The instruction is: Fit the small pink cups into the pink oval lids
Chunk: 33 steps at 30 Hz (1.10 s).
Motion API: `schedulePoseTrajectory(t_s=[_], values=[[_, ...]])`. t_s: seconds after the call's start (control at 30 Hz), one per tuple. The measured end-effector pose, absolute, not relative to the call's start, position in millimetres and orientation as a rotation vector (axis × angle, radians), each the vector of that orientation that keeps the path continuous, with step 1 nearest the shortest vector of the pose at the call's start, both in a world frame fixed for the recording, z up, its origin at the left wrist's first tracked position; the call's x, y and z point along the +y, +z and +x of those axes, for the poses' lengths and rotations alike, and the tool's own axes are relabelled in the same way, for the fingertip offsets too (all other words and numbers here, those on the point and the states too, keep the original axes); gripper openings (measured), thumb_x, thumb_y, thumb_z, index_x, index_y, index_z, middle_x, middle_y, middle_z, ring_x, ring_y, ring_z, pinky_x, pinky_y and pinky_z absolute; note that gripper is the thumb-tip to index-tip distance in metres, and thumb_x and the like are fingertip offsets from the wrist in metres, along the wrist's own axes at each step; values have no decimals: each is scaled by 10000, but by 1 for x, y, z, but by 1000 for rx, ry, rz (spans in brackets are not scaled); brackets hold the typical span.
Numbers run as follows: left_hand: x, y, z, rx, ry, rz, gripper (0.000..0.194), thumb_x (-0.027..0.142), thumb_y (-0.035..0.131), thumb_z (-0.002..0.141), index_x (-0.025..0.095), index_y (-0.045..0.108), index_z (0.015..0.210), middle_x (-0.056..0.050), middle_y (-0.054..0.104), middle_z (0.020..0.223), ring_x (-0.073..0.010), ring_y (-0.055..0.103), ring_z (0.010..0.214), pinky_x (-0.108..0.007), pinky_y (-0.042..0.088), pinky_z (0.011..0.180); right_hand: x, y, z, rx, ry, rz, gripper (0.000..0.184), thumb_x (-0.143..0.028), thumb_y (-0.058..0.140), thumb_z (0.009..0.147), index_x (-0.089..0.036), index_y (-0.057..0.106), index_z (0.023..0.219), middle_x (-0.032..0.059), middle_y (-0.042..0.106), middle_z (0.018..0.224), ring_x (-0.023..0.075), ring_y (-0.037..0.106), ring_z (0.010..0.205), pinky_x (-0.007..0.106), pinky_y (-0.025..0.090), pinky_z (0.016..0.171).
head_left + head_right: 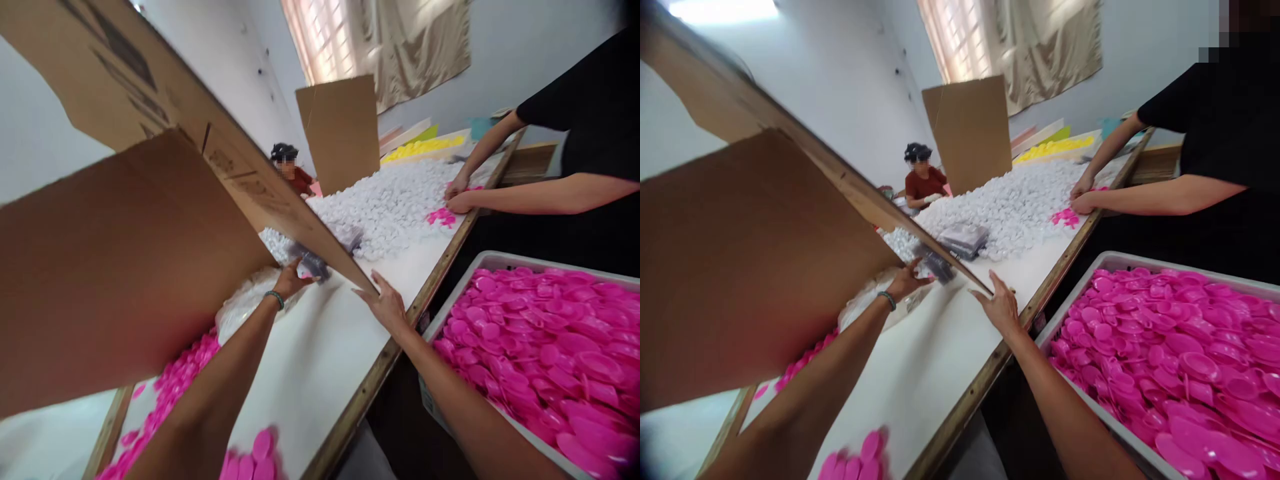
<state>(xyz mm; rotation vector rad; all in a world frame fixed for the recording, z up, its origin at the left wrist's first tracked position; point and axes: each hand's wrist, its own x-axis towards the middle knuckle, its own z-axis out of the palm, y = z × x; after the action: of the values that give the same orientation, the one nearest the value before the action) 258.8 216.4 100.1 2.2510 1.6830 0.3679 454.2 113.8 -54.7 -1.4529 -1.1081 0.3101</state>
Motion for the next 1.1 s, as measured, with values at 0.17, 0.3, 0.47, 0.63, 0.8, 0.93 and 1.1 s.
schedulePoseTrajectory(t_s=[0.17,0.3,0.47,0.63,0.8,0.93,1.1], values=[[144,140,173,1689,345,2220,886,469,727,655,192,327,1396,-150,448,1359,-263,519,1153,-318,483,860,60,-31,429,-1103,-84,-1334,763,-528,590,793,-115,342,1383,194,418,1368,307,393,1265,496,371,1017],[56,160,73,1962,138,2149,907,592,670,650,232,316,1403,-132,506,1306,-269,555,1102,-379,488,878,10,-12,375,-1497,201,-1138,593,-454,583,826,-177,436,1328,141,524,1262,266,471,1187,469,401,1002],[-79,137,-36,2144,-412,1907,1059,664,669,585,144,287,1425,-176,381,1411,-370,360,1291,-497,331,1055,-21,-10,286,-2237,864,-894,971,-687,628,656,-245,266,1440,129,263,1482,321,240,1350,509,297,1068],[-133,81,-52,2003,-251,1880,1200,682,684,548,158,120,1467,-162,193,1503,-338,165,1389,-476,258,1113,-25,-13,209,-2611,995,-799,1140,-769,623,560,-324,91,1464,87,-94,1536,409,-113,1366,614,43,1078],[-81,57,-25,1848,-121,1939,1152,609,715,568,186,129,1465,-162,196,1493,-335,164,1381,-482,222,1121,-17,-15,175,-2704,861,-892,1058,-804,512,633,-313,84,1466,105,-45,1539,371,-72,1384,581,9,1080],[-44,55,-19,1701,-26,1930,1008,448,756,563,164,293,1411,-156,350,1371,-303,361,1262,-414,334,1067,-11,-13,179,-2662,811,-987,966,-782,441,714,-289,96,1470,126,42,1537,334,0,1393,523,87,1090],[-36,47,-14,1630,71,1943,943,498,716,581,201,320,1384,-114,374,1316,-278,432,1186,-396,390,1023,-7,-7,202,-2699,924,-972,1207,-763,617,573,-298,-57,1460,126,-136,1524,389,-121,1370,610,34,1061]])
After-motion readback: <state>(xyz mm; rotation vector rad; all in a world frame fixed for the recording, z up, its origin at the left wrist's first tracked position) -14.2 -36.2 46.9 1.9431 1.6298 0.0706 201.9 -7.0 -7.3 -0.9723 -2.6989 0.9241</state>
